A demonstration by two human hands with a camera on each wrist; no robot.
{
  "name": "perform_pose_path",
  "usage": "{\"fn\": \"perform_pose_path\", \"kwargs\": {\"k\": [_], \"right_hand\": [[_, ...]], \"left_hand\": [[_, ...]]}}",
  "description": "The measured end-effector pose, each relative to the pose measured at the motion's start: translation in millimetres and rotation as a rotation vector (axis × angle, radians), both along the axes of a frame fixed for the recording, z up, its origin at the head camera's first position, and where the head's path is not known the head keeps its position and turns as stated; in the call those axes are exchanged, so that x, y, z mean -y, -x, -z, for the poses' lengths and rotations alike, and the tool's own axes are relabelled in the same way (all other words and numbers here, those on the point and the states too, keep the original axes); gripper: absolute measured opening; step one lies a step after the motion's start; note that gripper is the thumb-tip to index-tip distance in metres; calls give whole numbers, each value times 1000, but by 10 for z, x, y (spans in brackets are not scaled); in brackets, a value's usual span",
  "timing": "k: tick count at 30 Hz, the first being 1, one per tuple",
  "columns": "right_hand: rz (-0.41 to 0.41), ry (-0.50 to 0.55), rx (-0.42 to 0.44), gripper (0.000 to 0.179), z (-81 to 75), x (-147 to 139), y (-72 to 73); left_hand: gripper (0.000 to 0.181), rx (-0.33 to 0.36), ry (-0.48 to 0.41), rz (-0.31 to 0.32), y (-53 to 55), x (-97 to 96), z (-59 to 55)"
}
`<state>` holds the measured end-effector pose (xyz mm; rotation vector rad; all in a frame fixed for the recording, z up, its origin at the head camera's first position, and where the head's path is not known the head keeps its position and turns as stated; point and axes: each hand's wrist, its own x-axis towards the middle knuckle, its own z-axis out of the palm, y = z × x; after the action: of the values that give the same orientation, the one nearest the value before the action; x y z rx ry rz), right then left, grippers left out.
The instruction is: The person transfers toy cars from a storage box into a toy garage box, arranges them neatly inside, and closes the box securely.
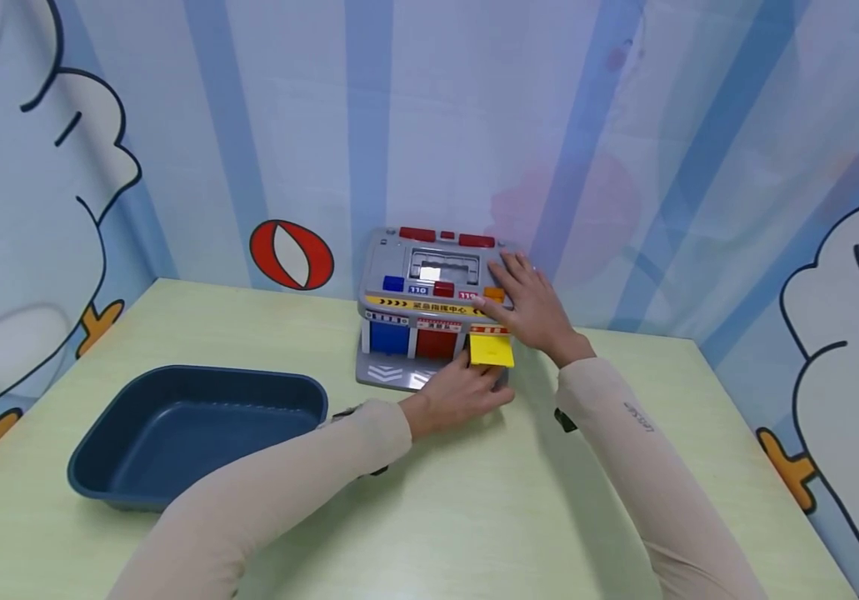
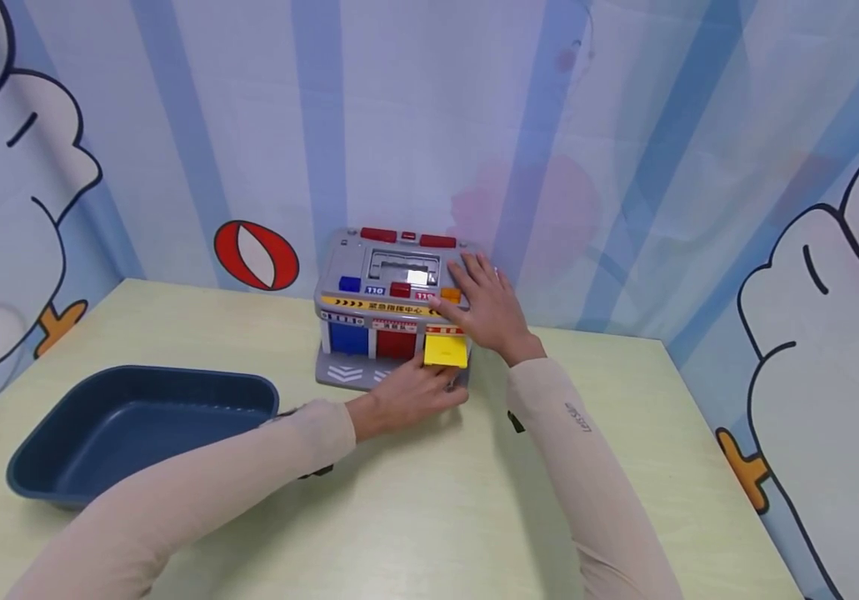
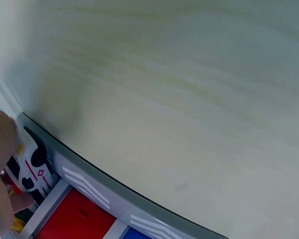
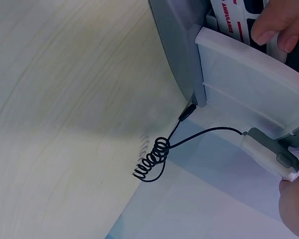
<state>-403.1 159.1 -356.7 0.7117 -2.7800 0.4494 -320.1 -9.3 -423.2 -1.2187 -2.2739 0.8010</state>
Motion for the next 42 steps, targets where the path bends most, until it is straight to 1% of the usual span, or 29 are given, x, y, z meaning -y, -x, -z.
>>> {"fn": "perform_pose_path", "kwargs": {"k": [5,8,11,16,19,23,25,27,32,37,42], "right_hand": [[-1,0,5,84,15,-3,-5],[0,6,7,84,18,-7,1],[-1,6,7,84,15,-9,7],[-2,2,3,84,13,-8,14],[-3,5,-2,86,21,-15,22],[-4,3,0,90,29,-19,29],[0,2,4,88,24,-16,28],[5,3,10,86,11,-7,22],[14,8,15,84,-5,7,16],[16,15,16,84,-5,8,7],[24,7,18,84,17,16,12]], "left_hand": [[41,19,37,-17,-16,-7,8],[45,31,45,-30,-27,-8,-7],[45,37,48,-37,-41,-3,-25],[37,53,51,-38,-94,31,-37],[33,68,36,-33,-131,53,-32],[30,118,5,-20,-179,86,-26],[31,144,8,-15,-200,103,-32],[33,156,31,-16,-217,125,-43],[37,169,89,-47,-246,182,-72],[41,181,91,-73,-259,216,-77],[43,204,62,-70,-279,228,-55]]}}
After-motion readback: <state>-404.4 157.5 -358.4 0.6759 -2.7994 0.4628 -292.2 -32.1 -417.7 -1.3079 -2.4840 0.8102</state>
